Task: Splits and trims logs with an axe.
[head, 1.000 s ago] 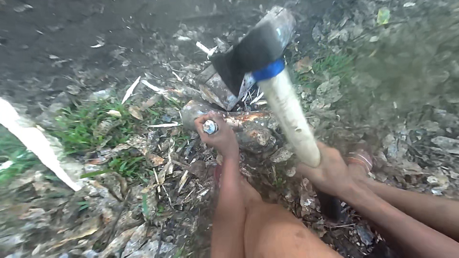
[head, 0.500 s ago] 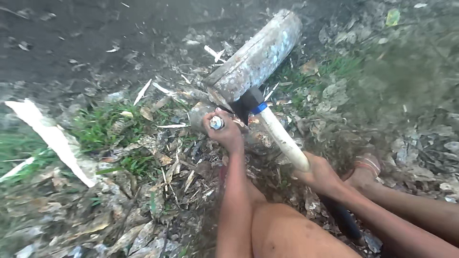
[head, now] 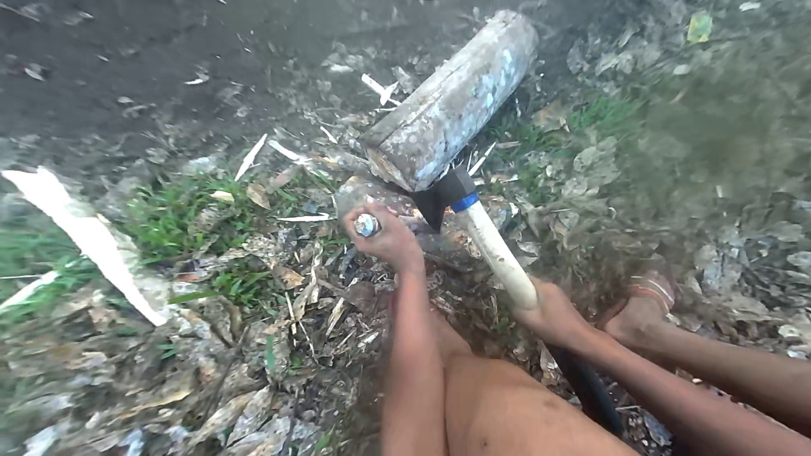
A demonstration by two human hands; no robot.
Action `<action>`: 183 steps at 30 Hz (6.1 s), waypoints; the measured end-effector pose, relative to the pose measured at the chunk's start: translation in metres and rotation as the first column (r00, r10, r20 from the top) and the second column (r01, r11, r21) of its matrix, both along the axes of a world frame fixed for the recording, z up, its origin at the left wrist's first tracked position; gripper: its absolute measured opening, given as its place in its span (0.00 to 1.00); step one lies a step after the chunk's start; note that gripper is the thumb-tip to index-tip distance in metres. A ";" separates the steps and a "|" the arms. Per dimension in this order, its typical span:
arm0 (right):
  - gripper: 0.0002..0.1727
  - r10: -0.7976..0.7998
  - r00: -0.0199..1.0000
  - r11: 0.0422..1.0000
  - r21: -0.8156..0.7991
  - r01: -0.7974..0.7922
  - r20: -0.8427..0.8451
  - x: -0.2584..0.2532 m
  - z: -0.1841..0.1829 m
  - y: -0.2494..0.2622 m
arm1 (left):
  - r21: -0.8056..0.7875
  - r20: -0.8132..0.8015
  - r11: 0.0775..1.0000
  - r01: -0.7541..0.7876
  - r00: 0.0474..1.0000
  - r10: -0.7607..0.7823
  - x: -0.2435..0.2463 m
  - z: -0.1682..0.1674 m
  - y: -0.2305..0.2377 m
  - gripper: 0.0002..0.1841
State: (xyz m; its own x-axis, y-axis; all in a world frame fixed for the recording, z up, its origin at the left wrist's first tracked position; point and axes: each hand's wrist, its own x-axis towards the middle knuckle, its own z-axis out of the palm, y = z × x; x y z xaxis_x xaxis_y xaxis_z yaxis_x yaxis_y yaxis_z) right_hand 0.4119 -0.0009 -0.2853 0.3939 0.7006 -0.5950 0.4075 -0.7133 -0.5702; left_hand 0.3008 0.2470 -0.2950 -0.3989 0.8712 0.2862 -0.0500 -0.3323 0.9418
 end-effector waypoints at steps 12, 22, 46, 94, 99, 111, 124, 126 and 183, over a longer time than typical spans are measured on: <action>0.19 -0.151 0.950 0.840 0.543 -0.022 0.272 -0.003 0.094 0.016 | 0.039 -0.032 0.998 0.052 0.998 -0.051 0.015 0.003 -0.007 0.02; 0.27 0.087 0.992 0.990 -0.120 -0.076 0.092 0.003 0.015 0.003 | 0.009 -0.027 1.000 -0.001 1.000 0.001 0.000 -0.002 -0.002 0.03; 0.25 0.103 0.986 0.990 -0.111 -0.089 0.133 0.010 0.027 -0.001 | 0.021 -0.033 0.999 0.037 0.999 -0.036 0.011 -0.002 -0.015 0.02; 0.26 0.071 0.990 0.953 -0.302 -0.030 0.124 -0.004 0.009 0.019 | 0.101 -0.119 0.991 0.093 0.990 -0.081 0.024 0.006 -0.014 0.03; 0.23 -0.053 0.997 0.978 -0.200 0.064 0.057 0.003 -0.005 0.009 | 0.072 -0.068 0.996 0.060 0.996 -0.055 0.018 0.000 -0.007 0.04; 0.15 -0.223 0.954 0.845 0.528 0.087 0.201 -0.001 0.109 0.016 | 0.076 -0.100 0.996 0.057 0.994 -0.049 0.025 0.004 -0.009 0.04; 0.27 0.093 0.992 0.971 -0.229 -0.072 0.082 -0.011 0.017 0.012 | 0.042 0.000 0.999 0.029 1.000 -0.029 -0.006 -0.008 -0.004 0.02; 0.27 0.120 0.989 0.962 -0.257 -0.095 0.083 -0.013 0.025 0.009 | 0.011 -0.023 1.000 0.017 1.000 -0.017 -0.005 -0.007 -0.011 0.02; 0.28 0.059 0.993 0.973 -0.230 -0.034 0.103 -0.017 -0.010 0.006 | -0.008 -0.051 1.000 0.013 0.999 -0.013 0.001 -0.006 -0.010 0.04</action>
